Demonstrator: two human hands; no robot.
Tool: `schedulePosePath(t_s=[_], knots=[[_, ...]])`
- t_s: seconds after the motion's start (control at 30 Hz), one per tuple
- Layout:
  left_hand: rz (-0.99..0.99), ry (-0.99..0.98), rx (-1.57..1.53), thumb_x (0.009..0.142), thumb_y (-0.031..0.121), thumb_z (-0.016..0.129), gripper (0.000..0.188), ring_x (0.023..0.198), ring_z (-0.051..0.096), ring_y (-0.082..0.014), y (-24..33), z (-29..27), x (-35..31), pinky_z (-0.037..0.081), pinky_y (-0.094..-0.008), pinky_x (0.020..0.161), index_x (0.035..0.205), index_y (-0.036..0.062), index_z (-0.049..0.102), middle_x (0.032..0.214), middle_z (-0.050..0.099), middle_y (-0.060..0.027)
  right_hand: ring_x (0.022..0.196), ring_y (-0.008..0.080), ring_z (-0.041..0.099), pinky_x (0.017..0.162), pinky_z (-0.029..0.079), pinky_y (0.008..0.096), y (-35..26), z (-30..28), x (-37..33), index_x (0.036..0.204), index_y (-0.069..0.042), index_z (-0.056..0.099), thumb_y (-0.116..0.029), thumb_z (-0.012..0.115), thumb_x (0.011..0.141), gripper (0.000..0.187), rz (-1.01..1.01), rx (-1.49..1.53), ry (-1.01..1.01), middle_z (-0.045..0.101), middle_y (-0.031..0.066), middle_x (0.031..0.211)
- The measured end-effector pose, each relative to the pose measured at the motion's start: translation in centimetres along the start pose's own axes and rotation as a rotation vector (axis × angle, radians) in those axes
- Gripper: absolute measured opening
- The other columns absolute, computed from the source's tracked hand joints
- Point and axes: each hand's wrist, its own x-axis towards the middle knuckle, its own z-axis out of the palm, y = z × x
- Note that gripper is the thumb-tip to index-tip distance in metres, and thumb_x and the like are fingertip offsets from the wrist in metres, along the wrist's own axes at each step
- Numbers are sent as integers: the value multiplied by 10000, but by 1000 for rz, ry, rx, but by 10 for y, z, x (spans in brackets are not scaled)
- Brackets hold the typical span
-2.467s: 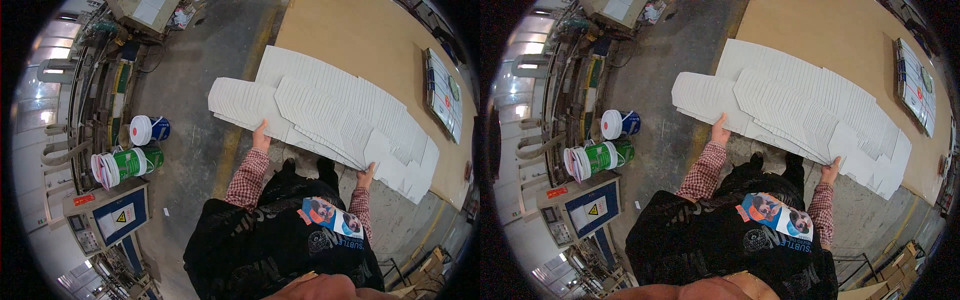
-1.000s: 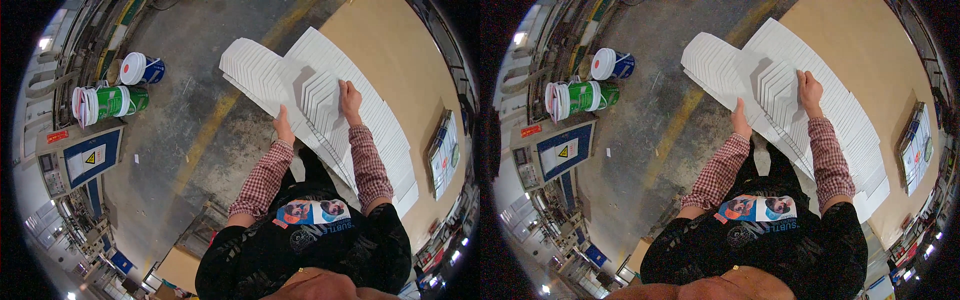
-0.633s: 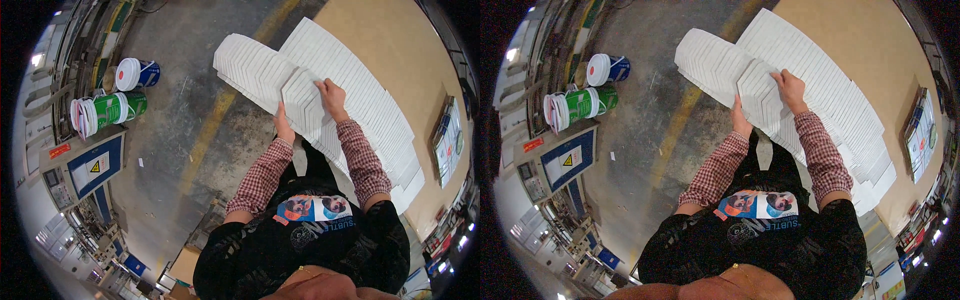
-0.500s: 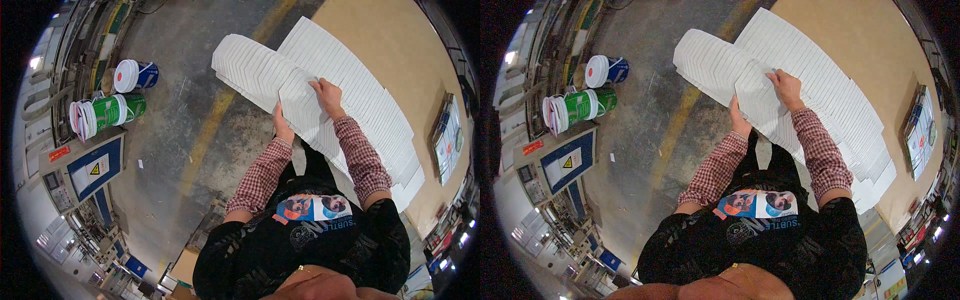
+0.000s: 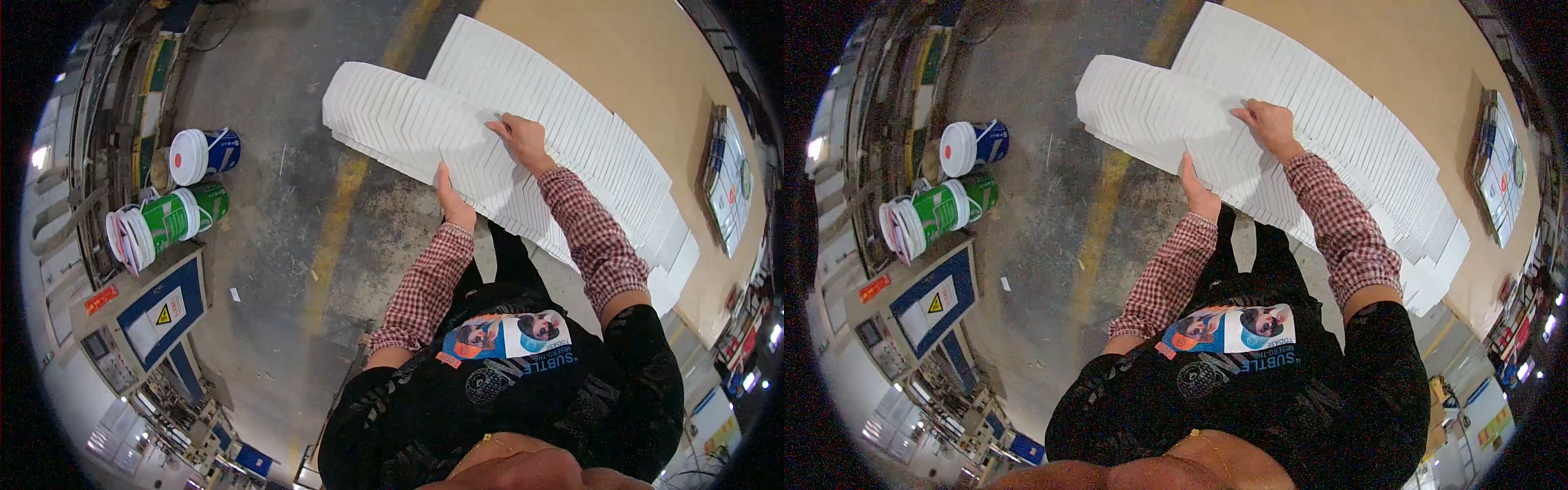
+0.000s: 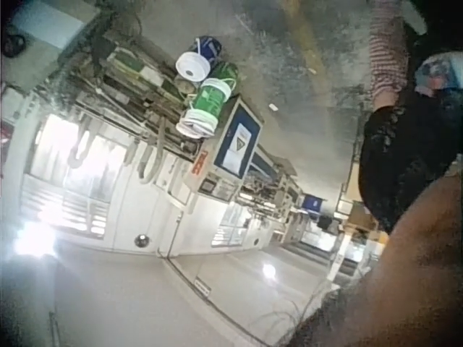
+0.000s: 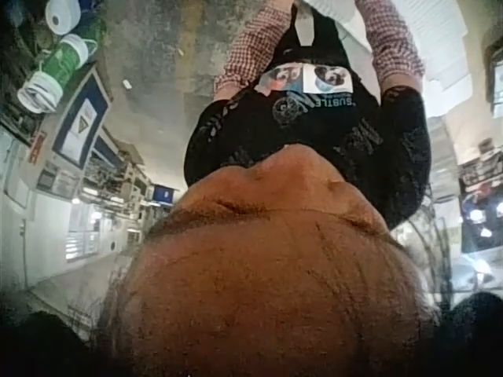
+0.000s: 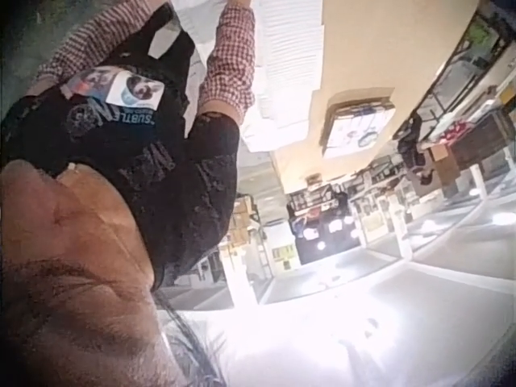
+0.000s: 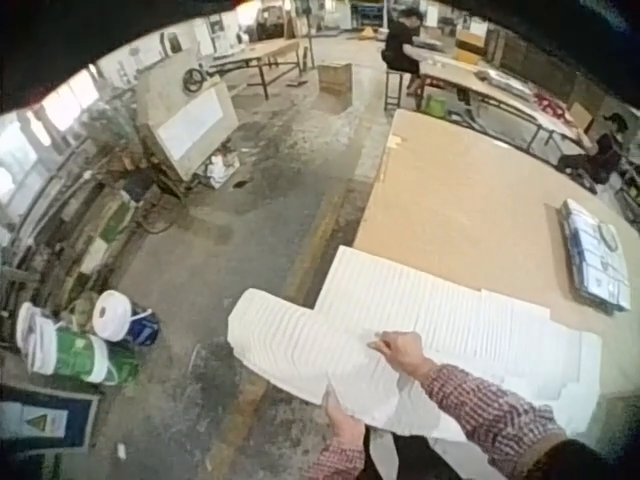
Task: Organizing and aligning a large stack of die-cut paper sheets on a work table.
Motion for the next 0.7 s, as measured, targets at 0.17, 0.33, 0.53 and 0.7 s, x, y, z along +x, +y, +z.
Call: schedulePosePath(t_s=[0.17,0.33,0.53,0.7], knots=[[-57,19,82,822,458,462,571,1136,396,-242,4,16,-20,332,-398,942,1238,76,378,1241,414,-78,601,274,573,573,448,360,3,6,-5,749,-69,598,-418,549,783,354,58,196,40,572,114,614],[-126,-147,185,824,483,448,602,1146,391,-258,23,-23,15,299,-414,968,1259,77,362,1255,420,-78,879,307,508,759,403,399,-19,-12,-28,956,-37,550,-340,543,803,340,-14,173,257,528,132,982],[13,146,384,837,485,448,651,1172,340,-261,68,-29,4,288,-402,965,1305,66,278,1287,354,-102,972,250,497,857,375,303,5,-57,-192,1042,-33,523,-65,547,793,253,353,568,593,498,120,1041],[476,188,995,868,319,455,406,883,466,-169,81,0,-30,360,-294,779,1134,14,423,995,482,-82,780,110,515,647,416,255,61,-30,-385,992,-24,515,-342,442,884,344,1281,902,1192,542,51,908]])
